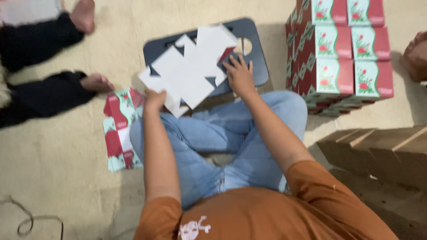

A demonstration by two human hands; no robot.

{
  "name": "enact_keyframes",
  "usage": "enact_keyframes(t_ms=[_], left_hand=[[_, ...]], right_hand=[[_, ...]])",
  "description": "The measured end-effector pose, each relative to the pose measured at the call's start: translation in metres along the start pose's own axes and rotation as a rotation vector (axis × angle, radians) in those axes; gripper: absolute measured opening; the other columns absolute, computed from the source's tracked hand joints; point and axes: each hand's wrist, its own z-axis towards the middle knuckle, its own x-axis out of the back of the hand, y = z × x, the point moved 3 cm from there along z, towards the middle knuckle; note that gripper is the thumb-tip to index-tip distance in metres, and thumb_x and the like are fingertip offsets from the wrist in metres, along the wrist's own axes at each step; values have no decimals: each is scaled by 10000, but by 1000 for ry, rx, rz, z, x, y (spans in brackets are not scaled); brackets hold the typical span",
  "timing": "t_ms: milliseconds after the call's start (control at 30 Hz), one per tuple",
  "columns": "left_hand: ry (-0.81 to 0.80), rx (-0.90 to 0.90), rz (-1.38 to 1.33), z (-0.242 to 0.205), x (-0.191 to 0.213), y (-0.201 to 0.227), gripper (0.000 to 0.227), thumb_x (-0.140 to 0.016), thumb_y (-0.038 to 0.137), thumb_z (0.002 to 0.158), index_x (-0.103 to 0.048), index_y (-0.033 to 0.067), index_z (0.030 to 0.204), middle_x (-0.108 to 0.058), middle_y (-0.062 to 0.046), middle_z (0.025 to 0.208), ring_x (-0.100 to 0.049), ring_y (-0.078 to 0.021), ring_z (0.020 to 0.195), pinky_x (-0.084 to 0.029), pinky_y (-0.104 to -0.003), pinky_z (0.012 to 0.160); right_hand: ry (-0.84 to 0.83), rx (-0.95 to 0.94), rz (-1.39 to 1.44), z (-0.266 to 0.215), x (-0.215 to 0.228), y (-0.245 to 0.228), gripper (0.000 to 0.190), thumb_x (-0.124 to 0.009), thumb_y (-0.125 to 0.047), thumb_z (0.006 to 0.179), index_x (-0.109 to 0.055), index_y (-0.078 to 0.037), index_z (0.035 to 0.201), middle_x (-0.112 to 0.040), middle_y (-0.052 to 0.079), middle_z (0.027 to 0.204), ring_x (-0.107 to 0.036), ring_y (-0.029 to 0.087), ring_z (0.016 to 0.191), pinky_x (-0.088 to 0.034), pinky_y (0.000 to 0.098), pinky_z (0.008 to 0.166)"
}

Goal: The person sits on the floor and folds flat, pre-cut cardboard sheets into small rectangular boxes. They fold the flaps, tuck them into slots, and secure the structure by hand. Completed boxes are stacked to the right.

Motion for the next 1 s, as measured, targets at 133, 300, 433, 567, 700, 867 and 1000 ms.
enact_keyframes(t_ms=[133,300,433,567,700,867,1000], left_hand=[[73,-7,-71,-88,61,62,869,-604,444,1016,-190,-58,1592,-448,-326,1536,-445,-436,1451,-383,-577,1182],[58,-147,-225,-131,79,84,769,-604,371,1081,-224,-11,1629,-323,-302,1631,-332,-403,1517,-347,-517,1251],[17,-161,-227,-137,87,83,768,-605,362,1080,-240,-50,1617,-303,-322,1630,-300,-401,1528,-306,-520,1267],[33,-141,-233,-117,74,57,794,-662,425,1064,-270,33,1632,-323,-251,1636,-327,-375,1511,-346,-523,1218],[332,-172,-34,-134,80,68,829,-801,362,993,-330,117,1629,-337,-264,1588,-372,-485,1458,-420,-635,1170],[612,-782,-106,-164,42,146,442,-714,9,945,-576,45,1363,-553,-218,1331,-499,-440,1300,-384,-573,1127],[147,-1119,-12,-179,-13,213,346,-635,36,969,-739,215,1246,-694,-11,1295,-570,-277,1331,-335,-509,1165]], right_hand=[[15,14,-22,-2,-3,5,369,-582,-194,1053,-662,-284,1402,-541,65,1539,-380,382,1481,-230,706,1163],[50,-24,11,-7,1,1,401,-620,-182,1032,-627,-233,1431,-594,55,1465,-425,330,1439,-244,630,1162],[96,-53,-26,-4,-11,14,439,-631,-254,1021,-586,-289,1457,-641,18,1293,-548,263,1296,-398,531,1074],[169,-51,29,-8,7,6,439,-641,-198,1013,-615,-273,1445,-560,85,1351,-609,331,1183,-501,508,938],[161,-3,-47,5,2,15,439,-670,-177,998,-642,-308,1416,-552,58,1313,-601,309,1157,-488,462,895],[111,44,-86,23,1,18,405,-684,-187,989,-681,-328,1369,-566,35,1261,-623,302,1077,-496,444,841],[123,111,-63,23,3,17,402,-682,-188,994,-677,-321,1373,-548,26,1268,-618,305,1079,-475,440,839]])
